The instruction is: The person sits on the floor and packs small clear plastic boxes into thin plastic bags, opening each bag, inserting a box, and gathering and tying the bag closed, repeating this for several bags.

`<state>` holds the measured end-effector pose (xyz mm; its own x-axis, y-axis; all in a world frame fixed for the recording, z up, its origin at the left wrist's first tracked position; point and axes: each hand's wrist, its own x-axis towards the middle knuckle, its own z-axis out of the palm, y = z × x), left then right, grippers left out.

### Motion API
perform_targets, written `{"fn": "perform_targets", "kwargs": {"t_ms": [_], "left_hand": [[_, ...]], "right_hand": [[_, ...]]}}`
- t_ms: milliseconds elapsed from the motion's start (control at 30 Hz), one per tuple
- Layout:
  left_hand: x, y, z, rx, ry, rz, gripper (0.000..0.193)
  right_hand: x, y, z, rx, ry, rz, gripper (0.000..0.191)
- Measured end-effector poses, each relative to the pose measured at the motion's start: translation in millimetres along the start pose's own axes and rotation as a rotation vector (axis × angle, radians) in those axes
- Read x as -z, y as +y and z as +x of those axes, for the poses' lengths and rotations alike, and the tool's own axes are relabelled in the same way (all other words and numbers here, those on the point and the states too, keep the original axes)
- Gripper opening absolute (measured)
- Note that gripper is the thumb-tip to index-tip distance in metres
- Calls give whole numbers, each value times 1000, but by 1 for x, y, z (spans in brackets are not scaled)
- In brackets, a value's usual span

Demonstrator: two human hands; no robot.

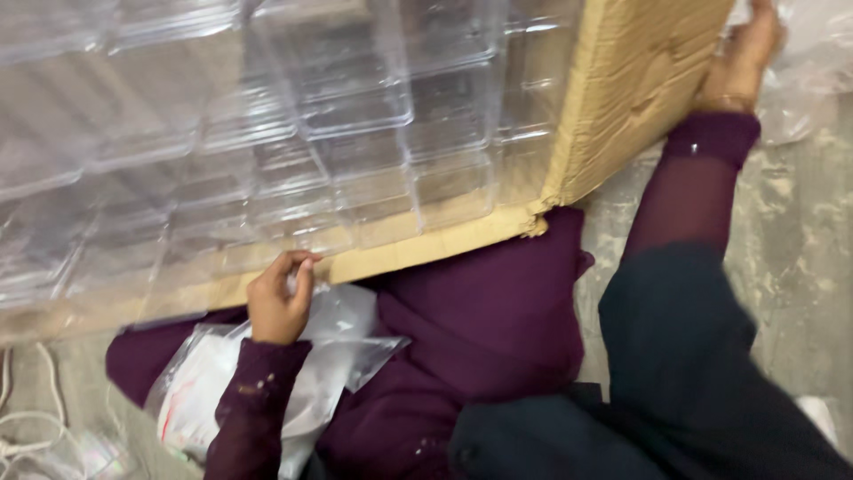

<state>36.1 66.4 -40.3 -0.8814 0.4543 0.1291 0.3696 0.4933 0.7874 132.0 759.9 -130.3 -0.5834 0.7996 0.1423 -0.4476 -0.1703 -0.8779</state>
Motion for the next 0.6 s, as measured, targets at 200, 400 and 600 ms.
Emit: {"fn": "perform_targets", "kwargs": {"t_ms": [200,400,600], "left_hand": [[13,2,-7,84,104,-56,13],[52,20,-18,65,192,-322,15],[93,24,-45,-65,250,-354,18]], "right_hand": [[-105,-62,-151,452,323,-248,35],[-314,-32,-363,-161,-664,-141,43],[-403,5,-453,-619,-1040,-261,46]]}}
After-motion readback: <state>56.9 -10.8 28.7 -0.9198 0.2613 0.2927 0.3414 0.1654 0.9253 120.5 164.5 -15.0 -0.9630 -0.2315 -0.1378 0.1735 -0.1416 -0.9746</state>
